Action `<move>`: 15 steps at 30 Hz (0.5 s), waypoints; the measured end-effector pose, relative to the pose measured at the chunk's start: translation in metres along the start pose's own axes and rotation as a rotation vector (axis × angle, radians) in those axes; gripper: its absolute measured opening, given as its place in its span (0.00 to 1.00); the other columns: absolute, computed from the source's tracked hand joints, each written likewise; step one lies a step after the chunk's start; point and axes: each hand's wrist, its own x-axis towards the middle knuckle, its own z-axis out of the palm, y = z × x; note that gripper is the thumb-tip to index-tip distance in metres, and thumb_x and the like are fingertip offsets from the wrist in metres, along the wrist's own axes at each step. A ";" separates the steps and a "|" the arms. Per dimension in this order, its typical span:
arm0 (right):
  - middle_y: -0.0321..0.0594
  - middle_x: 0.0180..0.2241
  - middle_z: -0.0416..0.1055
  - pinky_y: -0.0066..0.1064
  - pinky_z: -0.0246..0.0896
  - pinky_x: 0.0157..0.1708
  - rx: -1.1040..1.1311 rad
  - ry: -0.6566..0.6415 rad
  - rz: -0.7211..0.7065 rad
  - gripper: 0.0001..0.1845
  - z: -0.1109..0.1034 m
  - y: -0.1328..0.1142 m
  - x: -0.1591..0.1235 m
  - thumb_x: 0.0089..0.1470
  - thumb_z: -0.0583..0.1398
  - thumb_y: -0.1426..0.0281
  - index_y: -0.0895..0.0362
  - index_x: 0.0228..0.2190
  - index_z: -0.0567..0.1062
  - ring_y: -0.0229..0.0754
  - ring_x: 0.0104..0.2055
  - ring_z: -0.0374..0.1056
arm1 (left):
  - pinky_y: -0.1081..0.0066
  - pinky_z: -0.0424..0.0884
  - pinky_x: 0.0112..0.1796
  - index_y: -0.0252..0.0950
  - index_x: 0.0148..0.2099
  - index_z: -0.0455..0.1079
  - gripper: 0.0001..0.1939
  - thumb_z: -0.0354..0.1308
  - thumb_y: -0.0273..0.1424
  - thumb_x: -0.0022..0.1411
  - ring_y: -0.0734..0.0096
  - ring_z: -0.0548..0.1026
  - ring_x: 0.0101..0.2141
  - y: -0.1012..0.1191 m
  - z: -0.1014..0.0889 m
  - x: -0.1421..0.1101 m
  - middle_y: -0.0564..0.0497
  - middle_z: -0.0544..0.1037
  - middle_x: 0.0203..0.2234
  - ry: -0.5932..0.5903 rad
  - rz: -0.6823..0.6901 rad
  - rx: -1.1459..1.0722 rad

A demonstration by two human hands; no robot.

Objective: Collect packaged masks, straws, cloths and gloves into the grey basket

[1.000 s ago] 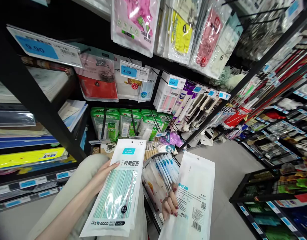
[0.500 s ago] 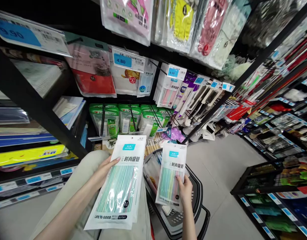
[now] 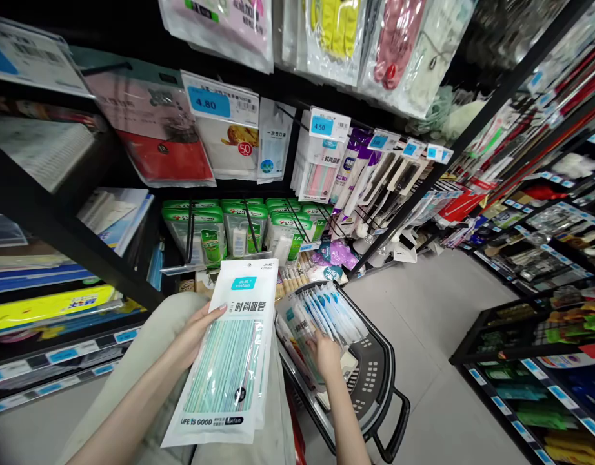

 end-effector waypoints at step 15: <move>0.46 0.33 0.77 0.28 0.56 0.33 -0.056 -0.207 -0.039 0.10 0.010 0.022 -0.013 0.59 0.51 0.71 0.57 0.41 0.69 0.45 0.38 0.73 | 0.70 0.77 0.32 0.35 0.50 0.68 0.25 0.68 0.31 0.49 0.59 0.80 0.35 0.002 0.002 -0.001 0.46 0.82 0.37 0.022 -0.014 0.010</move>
